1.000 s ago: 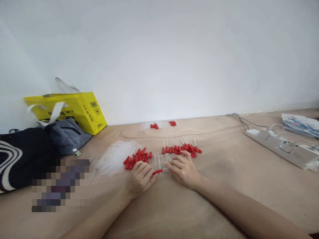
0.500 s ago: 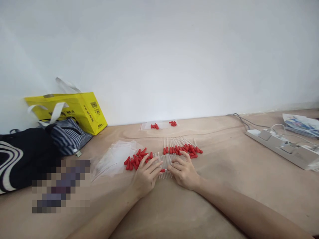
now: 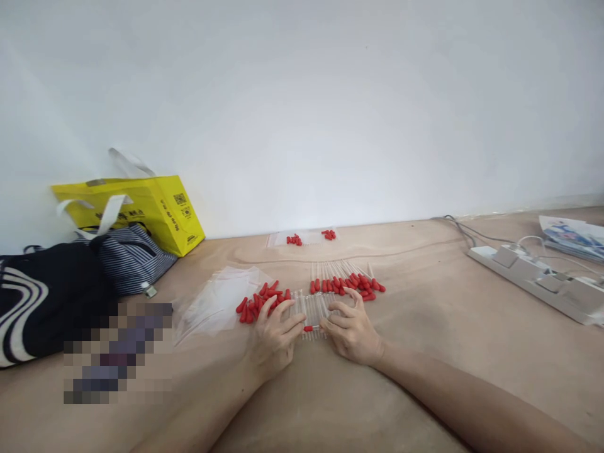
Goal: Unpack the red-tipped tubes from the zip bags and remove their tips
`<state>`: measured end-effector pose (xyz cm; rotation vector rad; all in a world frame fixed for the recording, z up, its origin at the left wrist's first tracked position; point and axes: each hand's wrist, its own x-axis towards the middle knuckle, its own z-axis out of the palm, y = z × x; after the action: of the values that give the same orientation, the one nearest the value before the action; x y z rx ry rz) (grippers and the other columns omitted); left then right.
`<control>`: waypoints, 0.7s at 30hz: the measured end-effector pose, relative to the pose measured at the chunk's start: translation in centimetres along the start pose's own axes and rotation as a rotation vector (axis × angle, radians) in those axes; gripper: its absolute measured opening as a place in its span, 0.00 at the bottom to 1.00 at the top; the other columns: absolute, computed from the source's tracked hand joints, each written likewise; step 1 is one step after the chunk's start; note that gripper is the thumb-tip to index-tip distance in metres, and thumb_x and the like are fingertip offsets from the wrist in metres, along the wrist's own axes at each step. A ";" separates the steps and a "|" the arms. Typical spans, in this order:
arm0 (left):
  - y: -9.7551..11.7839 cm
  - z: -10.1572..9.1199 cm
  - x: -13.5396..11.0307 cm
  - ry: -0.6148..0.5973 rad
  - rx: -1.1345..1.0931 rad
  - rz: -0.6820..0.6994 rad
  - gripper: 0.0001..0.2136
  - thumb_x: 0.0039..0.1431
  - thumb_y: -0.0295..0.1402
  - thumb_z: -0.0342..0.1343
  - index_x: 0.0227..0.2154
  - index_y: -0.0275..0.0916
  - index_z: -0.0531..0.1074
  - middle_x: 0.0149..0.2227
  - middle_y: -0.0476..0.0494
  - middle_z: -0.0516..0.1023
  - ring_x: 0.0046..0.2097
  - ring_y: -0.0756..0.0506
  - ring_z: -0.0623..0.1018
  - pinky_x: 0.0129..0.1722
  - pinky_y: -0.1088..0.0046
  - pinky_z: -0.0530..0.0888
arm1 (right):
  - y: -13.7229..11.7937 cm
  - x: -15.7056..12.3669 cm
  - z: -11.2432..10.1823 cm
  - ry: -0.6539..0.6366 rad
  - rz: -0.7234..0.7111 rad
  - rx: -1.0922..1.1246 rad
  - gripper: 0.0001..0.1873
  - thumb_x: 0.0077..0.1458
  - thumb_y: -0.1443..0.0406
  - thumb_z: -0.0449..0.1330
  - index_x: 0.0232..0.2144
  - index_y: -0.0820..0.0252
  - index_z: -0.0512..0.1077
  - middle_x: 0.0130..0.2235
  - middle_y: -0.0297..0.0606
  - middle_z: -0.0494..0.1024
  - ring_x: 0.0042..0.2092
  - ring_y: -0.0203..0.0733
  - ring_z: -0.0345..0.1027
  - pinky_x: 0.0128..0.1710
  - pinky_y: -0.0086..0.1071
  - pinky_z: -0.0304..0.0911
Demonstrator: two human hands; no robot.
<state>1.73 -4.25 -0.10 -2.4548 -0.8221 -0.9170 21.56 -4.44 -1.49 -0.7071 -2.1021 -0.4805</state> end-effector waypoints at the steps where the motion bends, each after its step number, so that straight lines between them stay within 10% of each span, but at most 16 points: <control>1: 0.0 0.0 0.0 0.010 0.000 0.002 0.11 0.51 0.23 0.46 0.27 0.42 0.72 0.34 0.54 0.78 0.46 0.43 0.69 0.52 0.56 0.55 | 0.0 0.0 0.0 0.017 -0.004 -0.001 0.08 0.50 0.73 0.49 0.26 0.60 0.67 0.19 0.28 0.68 0.35 0.36 0.64 0.52 0.50 0.37; 21: -1.6 -1.4 -1.1 0.039 0.032 -0.195 0.08 0.55 0.27 0.46 0.28 0.41 0.71 0.34 0.47 0.75 0.39 0.45 0.70 0.41 0.64 0.66 | 2.1 -2.0 -1.3 -0.023 0.234 -0.014 0.08 0.54 0.69 0.50 0.30 0.60 0.69 0.21 0.33 0.68 0.28 0.35 0.59 0.37 0.36 0.53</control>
<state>-0.63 -4.22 0.44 -2.3528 -1.0678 -1.0080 24.59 -4.16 -2.20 -0.9568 -2.0062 -0.3587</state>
